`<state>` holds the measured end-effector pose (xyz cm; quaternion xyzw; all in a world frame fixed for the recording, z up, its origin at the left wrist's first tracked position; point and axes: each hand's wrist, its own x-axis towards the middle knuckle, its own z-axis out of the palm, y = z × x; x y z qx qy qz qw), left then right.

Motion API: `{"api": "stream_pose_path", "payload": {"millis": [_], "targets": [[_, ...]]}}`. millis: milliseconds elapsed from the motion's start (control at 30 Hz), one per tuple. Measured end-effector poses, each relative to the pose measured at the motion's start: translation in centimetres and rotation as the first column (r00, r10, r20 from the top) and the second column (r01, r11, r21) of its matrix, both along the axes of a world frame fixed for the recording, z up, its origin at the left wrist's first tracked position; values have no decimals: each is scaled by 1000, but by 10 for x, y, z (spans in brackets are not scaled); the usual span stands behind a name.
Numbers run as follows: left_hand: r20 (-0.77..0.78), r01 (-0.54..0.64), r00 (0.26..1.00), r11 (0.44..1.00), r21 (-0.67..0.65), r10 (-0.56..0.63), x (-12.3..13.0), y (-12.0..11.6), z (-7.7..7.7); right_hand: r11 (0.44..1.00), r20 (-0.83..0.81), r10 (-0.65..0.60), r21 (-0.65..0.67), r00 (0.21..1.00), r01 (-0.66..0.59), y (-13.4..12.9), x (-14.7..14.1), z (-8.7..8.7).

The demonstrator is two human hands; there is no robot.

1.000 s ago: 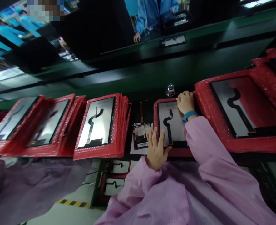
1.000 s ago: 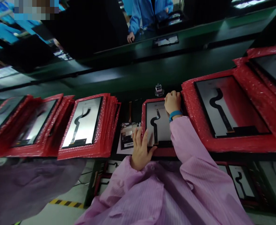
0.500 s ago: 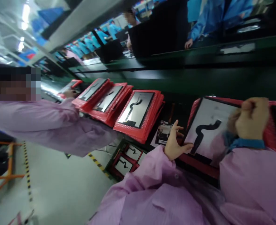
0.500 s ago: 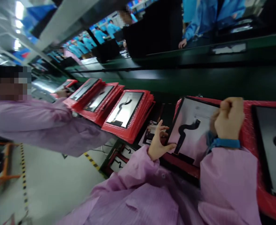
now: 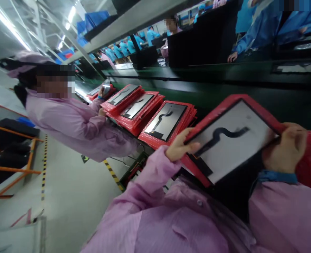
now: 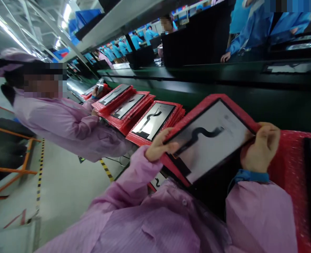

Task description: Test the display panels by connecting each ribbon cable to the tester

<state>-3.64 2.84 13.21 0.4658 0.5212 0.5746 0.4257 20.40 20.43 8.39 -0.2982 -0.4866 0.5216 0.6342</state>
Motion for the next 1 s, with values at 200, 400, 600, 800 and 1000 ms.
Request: {"api": "stream_pose_path", "payload": {"millis": [200, 400, 600, 800, 1000], "targets": [[18, -514, 856, 854, -78, 517, -121, -16, 33, 994, 302, 70, -105, 951, -39, -19, -47, -32], [-342, -634, 761, 742, -216, 551, -188, -32, 24, 992, 560, 124, -54, 819, -113, -31, -64, -57], [-598, -659, 646, 742, -122, 475, -194, -30, 7, 988, 737, 51, 64, 674, -144, -32, -65, -57], [-831, -637, 209, 716, 284, 516, -162, -40, 9, 960, 869, -49, 177, 493, -216, -69, -52, -40], [-688, -235, 372, 780, 579, 623, -32, -38, -17, 857, 836, -504, 515, 217, 5, -163, 5, -22]]}}
